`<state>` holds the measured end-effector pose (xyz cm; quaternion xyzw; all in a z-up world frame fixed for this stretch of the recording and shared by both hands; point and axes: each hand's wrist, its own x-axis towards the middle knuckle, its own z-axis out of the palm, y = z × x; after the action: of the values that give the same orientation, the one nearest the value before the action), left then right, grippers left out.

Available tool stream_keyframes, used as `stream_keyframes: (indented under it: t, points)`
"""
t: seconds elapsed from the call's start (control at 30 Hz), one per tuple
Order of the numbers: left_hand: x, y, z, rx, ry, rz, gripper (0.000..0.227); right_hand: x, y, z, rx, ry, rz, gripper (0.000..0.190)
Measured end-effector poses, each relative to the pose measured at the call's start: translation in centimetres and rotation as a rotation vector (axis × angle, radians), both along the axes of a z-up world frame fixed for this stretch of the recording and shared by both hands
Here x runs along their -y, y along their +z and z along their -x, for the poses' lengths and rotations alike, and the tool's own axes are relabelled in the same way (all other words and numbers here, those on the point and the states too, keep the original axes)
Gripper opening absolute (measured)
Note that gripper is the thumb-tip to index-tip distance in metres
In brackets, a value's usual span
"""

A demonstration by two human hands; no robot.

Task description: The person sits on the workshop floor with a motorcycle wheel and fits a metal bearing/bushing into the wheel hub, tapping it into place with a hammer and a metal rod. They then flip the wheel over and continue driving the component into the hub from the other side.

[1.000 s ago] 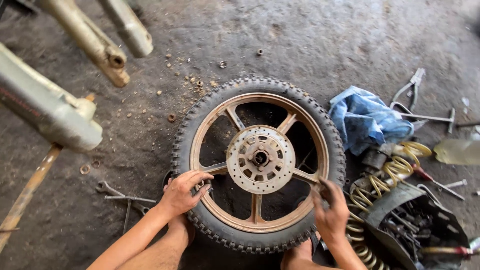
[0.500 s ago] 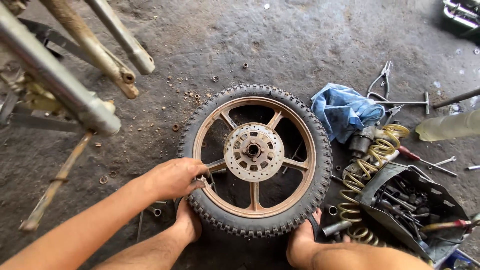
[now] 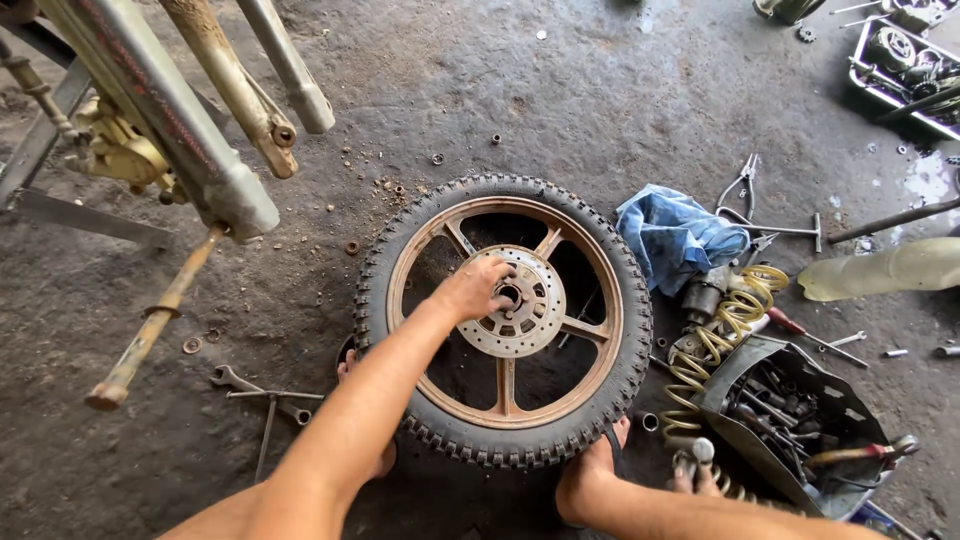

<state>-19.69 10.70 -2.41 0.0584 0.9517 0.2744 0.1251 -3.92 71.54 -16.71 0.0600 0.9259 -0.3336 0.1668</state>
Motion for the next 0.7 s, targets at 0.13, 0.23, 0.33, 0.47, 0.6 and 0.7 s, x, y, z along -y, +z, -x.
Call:
stream_keyframes:
  t: [0.13,0.23,0.33,0.47,0.6,0.7]
  points:
    - [-1.0,-2.4,-1.6,-0.223,0.159,-0.236,0.057,10.9,15.3,16.2,0.073,0.109,-0.035,0.039]
    - [-0.9,-3.4,-2.3,-0.243,0.233,-0.361,0.055,18.0,24.0,18.9,0.138,0.303,-0.046,0.033]
    - [-0.5,-3.5,-2.9,-0.262,0.308,-0.439,0.052,21.8,23.9,19.8,0.17,0.463,0.019,0.034]
    - [-0.6,-4.1,-2.8,-0.344,0.272,-0.442,0.055,26.4,21.6,18.9,0.15,0.513,0.075,0.039]
    - [-0.6,-3.5,-2.7,-0.32,0.287,-0.441,0.057,31.2,22.6,19.9,0.279,0.509,0.058,0.039]
    - [-0.6,-3.5,-2.5,-0.343,0.296,-0.426,0.054,32.7,23.4,20.7,0.313,0.594,-0.018,0.045]
